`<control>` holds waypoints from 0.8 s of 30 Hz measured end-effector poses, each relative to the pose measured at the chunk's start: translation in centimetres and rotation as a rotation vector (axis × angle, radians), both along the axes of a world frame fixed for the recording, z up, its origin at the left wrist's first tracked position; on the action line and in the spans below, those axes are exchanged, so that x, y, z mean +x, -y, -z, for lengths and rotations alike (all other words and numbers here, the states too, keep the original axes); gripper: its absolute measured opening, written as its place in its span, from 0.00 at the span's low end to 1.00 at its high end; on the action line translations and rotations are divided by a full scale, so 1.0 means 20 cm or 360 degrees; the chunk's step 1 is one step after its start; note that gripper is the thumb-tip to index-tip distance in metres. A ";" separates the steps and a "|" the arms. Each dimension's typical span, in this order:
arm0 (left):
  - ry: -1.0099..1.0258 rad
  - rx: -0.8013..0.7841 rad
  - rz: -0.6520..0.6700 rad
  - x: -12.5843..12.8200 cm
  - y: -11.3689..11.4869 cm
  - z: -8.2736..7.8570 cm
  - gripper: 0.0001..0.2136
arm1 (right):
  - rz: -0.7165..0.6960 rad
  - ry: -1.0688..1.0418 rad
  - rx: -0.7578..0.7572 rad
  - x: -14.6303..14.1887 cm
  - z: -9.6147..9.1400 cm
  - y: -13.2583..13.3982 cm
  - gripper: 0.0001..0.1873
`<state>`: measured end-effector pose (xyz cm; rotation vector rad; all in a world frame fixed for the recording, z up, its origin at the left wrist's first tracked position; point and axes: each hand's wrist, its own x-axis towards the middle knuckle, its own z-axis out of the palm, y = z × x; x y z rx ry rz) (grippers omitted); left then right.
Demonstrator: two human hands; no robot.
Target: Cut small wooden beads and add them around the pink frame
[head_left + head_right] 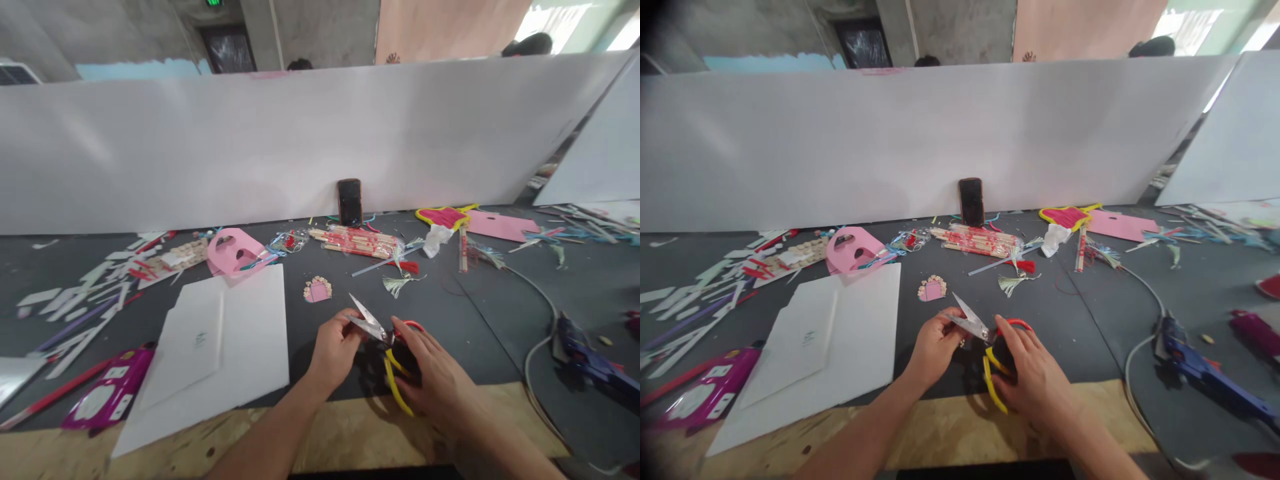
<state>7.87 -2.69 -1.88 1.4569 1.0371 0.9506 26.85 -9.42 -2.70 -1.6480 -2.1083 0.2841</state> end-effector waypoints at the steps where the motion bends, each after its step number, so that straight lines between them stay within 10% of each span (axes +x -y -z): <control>1: 0.0009 0.0005 0.0007 0.00 0.00 -0.01 0.05 | 0.0004 -0.0017 -0.0010 -0.01 0.01 -0.01 0.42; 9: 0.0245 -0.0103 -0.0161 0.01 0.01 -0.01 0.20 | 0.0113 -0.0529 0.0013 -0.03 -0.13 -0.14 0.27; 17: 0.0044 0.0312 0.0193 -0.01 0.03 -0.05 0.13 | 0.0194 -0.1322 0.0062 -0.03 -0.13 -0.28 0.27; 24: 0.0243 0.0265 -0.0686 -0.15 -0.09 -0.06 0.17 | 0.0312 -0.1213 0.0041 0.01 -0.04 -0.25 0.28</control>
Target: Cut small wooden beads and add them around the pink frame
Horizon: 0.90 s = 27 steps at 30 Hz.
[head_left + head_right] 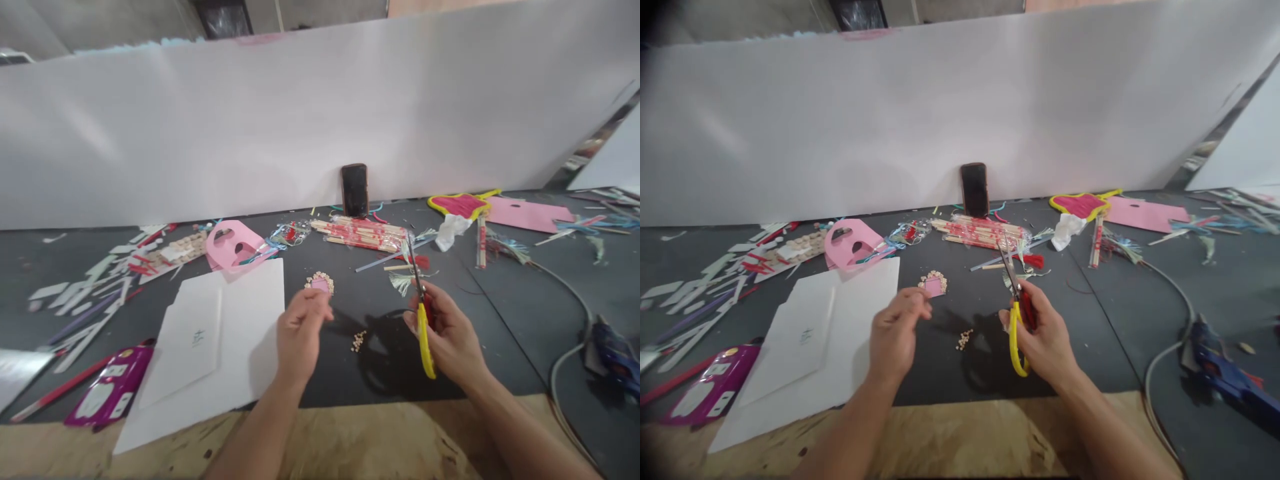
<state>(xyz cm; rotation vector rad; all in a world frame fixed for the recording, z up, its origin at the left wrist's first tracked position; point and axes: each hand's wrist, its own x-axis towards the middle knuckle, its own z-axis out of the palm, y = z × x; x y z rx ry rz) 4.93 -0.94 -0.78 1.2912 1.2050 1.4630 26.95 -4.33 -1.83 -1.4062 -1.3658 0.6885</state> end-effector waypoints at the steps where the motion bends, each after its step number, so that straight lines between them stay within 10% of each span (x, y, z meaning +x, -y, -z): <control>1: 0.0087 -0.0005 -0.0100 -0.02 -0.02 0.01 0.16 | -0.0005 -0.0005 0.0006 0.00 0.00 0.00 0.28; 13: -0.0260 -0.0040 0.0444 0.07 0.03 0.05 0.15 | -0.0367 0.0923 0.0201 -0.02 -0.03 0.02 0.26; 27: -0.0211 -0.0146 0.0387 0.09 0.03 0.08 0.06 | -0.0519 0.1130 0.0089 -0.06 -0.04 0.05 0.26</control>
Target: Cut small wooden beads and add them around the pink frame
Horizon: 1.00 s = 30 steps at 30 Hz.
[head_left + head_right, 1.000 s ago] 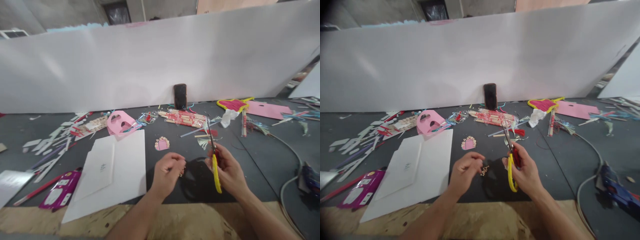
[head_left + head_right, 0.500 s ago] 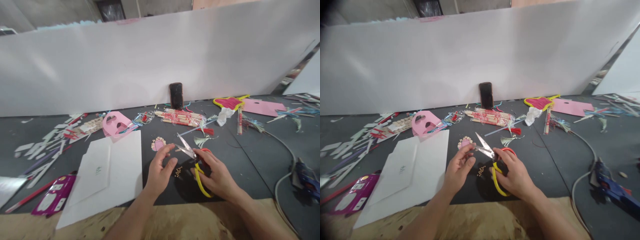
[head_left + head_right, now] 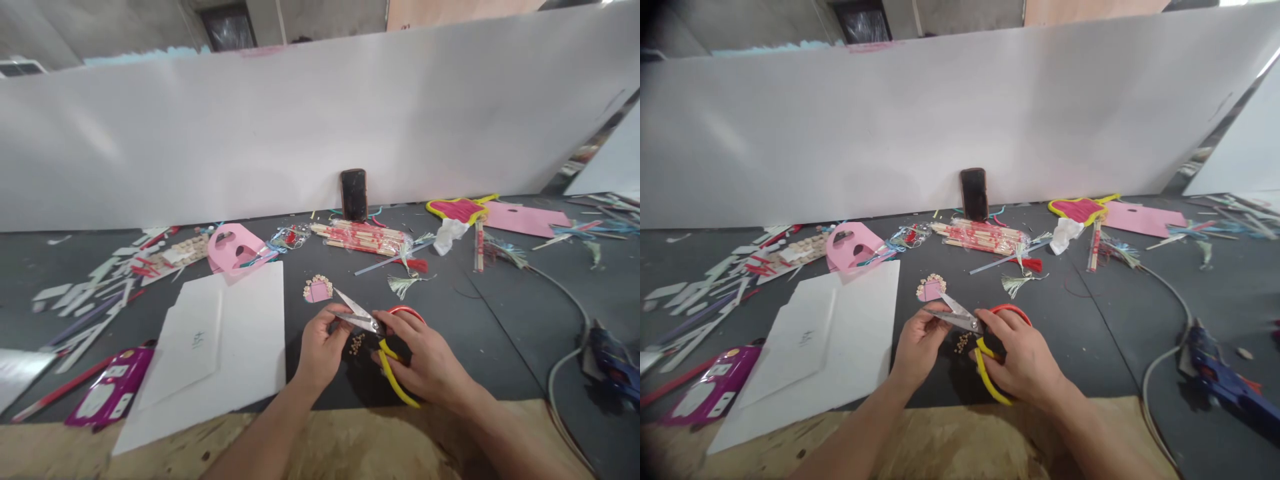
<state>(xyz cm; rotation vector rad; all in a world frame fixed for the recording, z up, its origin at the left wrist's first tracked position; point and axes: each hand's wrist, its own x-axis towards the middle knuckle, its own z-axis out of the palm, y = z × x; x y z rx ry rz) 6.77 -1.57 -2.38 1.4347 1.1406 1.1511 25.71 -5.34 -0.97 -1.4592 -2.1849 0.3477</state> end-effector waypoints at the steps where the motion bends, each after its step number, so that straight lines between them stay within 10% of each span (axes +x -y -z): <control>1: -0.0001 -0.0001 -0.0007 0.00 0.00 0.00 0.06 | 0.0009 0.0034 0.0006 0.00 0.00 0.00 0.27; 30: 0.0156 0.0112 0.0062 0.01 0.02 -0.04 0.08 | -0.0017 0.0223 0.0161 0.00 0.02 0.01 0.30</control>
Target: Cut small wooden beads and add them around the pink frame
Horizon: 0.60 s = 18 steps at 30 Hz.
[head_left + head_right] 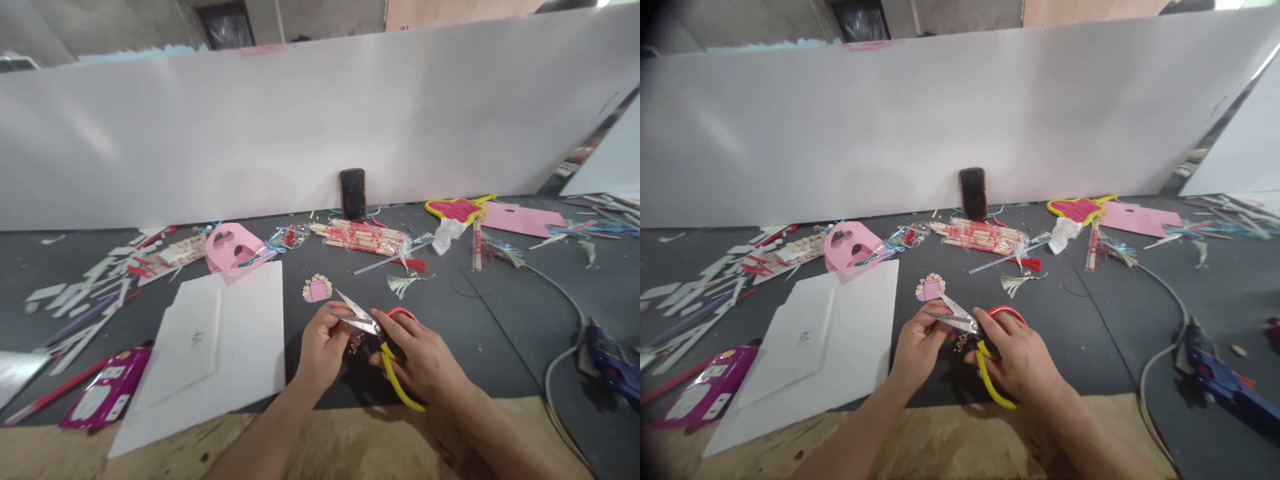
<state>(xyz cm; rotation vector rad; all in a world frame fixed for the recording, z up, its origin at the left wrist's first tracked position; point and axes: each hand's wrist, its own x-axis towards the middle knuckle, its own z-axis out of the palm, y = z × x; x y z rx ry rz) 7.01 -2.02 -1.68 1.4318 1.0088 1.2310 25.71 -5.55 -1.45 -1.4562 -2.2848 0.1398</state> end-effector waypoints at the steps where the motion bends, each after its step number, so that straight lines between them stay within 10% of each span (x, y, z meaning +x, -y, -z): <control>1: -0.0013 0.0003 -0.0002 0.00 0.00 0.00 0.09 | -0.0002 0.0004 -0.0009 0.00 0.00 0.00 0.30; 18: -0.0108 0.0083 -0.0059 -0.01 0.00 -0.01 0.05 | 0.0041 -0.0062 -0.0132 -0.03 -0.04 0.01 0.27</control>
